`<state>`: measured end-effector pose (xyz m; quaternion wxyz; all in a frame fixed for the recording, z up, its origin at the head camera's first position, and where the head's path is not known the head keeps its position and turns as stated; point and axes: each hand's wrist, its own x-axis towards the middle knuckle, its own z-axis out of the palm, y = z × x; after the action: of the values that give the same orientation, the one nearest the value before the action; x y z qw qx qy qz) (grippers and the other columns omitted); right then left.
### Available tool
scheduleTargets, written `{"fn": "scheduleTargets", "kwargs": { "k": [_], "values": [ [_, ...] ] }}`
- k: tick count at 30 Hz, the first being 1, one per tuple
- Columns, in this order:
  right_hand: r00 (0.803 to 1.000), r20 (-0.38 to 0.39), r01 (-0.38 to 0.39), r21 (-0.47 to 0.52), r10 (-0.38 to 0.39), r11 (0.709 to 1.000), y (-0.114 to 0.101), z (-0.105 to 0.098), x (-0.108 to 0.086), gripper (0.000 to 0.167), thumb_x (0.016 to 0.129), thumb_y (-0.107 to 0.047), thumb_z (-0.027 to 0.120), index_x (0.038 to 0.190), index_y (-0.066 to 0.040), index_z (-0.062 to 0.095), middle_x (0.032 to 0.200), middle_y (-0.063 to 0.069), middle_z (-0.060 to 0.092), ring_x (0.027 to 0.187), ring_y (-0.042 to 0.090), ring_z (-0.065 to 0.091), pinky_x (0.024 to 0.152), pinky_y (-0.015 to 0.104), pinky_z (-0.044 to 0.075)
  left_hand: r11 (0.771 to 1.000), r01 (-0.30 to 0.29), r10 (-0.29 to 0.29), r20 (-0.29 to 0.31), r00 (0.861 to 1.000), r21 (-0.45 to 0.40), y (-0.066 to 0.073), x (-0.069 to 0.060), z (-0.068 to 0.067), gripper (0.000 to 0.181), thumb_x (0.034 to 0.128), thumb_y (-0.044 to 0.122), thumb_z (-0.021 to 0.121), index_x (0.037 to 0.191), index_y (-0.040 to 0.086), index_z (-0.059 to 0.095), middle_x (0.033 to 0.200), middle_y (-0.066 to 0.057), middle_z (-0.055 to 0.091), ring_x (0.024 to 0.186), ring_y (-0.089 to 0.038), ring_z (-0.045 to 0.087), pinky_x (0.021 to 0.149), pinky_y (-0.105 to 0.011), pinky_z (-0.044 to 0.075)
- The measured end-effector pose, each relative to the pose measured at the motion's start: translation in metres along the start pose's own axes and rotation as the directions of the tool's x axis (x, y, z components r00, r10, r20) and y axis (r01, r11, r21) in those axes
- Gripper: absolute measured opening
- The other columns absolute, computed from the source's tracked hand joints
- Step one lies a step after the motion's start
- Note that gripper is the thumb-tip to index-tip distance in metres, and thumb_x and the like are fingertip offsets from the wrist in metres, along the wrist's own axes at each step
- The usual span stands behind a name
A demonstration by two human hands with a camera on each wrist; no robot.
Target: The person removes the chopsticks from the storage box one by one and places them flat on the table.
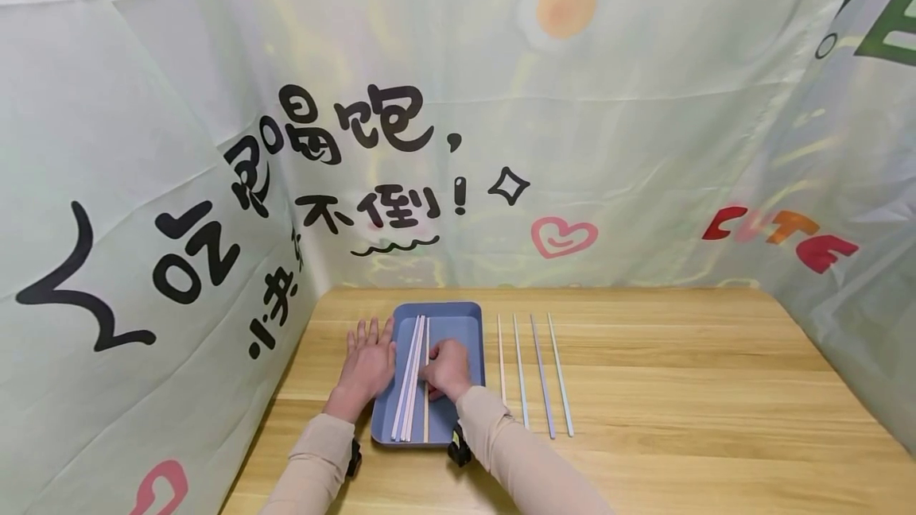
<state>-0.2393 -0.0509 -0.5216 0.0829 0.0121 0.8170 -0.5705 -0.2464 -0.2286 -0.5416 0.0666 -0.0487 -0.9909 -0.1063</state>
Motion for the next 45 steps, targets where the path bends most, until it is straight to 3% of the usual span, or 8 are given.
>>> {"fn": "scheduleTargets", "kwargs": {
  "k": [8,15,21,23,29,37,45],
  "values": [
    [1.0,0.021,-0.01,-0.041,0.011,0.999,0.001,-0.004,0.003,0.026,0.076,0.005,0.081,0.08,-0.004,0.057,0.054,0.009,0.061,0.041,0.025,0.067,0.042,0.039,0.058,1.0,-0.001,0.001,0.012,1.0,-0.007,0.002,-0.001,0.0,0.057,0.1121,0.026,0.042,0.164,0.005,0.035,0.164,-0.035,0.035,0.155,-0.058,0.026,0.126,-0.073,0.018],
    [0.997,0.067,-0.033,-0.011,0.033,0.999,-0.009,-0.018,0.006,0.018,0.082,0.002,0.077,0.084,-0.001,0.059,0.067,0.009,0.062,0.054,0.034,0.073,0.05,0.042,0.062,1.0,-0.004,0.004,0.015,1.0,-0.006,0.0,0.0,0.0,0.057,0.1125,0.027,0.04,0.165,0.005,0.034,0.165,-0.035,0.033,0.155,-0.058,0.024,0.126,-0.073,0.018],
    [0.993,0.12,-0.009,0.056,0.002,0.998,-0.021,-0.035,0.003,0.017,0.085,0.003,0.072,0.1,0.007,0.064,0.072,0.017,0.07,0.054,0.025,0.072,0.057,0.045,0.065,1.0,-0.002,0.003,0.012,1.0,-0.005,0.0,0.001,-0.001,0.056,0.1123,0.025,0.042,0.164,0.005,0.034,0.164,-0.036,0.033,0.155,-0.059,0.024,0.126,-0.073,0.018],
    [0.992,0.122,-0.003,0.058,-0.004,0.998,-0.025,-0.041,0.003,0.015,0.086,0.002,0.072,0.099,0.008,0.066,0.074,0.019,0.071,0.055,0.023,0.072,0.059,0.046,0.065,1.0,-0.002,0.002,0.007,1.0,-0.005,0.0,0.001,-0.001,0.056,0.1121,0.025,0.042,0.164,0.005,0.035,0.164,-0.036,0.034,0.155,-0.059,0.025,0.126,-0.073,0.018],
    [0.994,0.107,-0.002,0.066,-0.005,0.998,-0.031,-0.064,0.001,0.011,0.09,-0.002,0.072,0.098,0.006,0.069,0.083,0.02,0.073,0.065,0.026,0.076,0.063,0.045,0.066,1.0,-0.004,0.004,0.009,1.0,-0.002,0.0,0.0,-0.001,0.056,0.1123,0.024,0.042,0.164,0.004,0.036,0.164,-0.036,0.034,0.154,-0.059,0.025,0.125,-0.074,0.018],
    [0.997,0.075,-0.016,0.096,0.008,0.995,-0.027,-0.092,0.004,0.018,0.091,-0.005,0.07,0.107,0.004,0.07,0.095,0.021,0.075,0.063,0.018,0.071,0.059,0.038,0.065,1.0,0.004,-0.004,0.018,1.0,0.009,-0.001,0.001,0.0,0.057,0.1126,0.026,0.041,0.165,0.005,0.034,0.165,-0.035,0.032,0.155,-0.059,0.023,0.126,-0.073,0.018],
    [0.999,0.007,-0.052,0.109,0.052,0.993,-0.013,-0.121,0.005,0.02,0.087,-0.005,0.07,0.106,0.004,0.068,0.08,0.012,0.07,0.064,0.019,0.069,0.067,0.046,0.067,1.0,0.002,-0.003,0.025,1.0,0.021,-0.002,0.001,0.001,0.058,0.113,0.028,0.039,0.165,0.005,0.032,0.168,-0.03,0.031,0.157,-0.057,0.022,0.126,-0.073,0.016]
  ]
}}
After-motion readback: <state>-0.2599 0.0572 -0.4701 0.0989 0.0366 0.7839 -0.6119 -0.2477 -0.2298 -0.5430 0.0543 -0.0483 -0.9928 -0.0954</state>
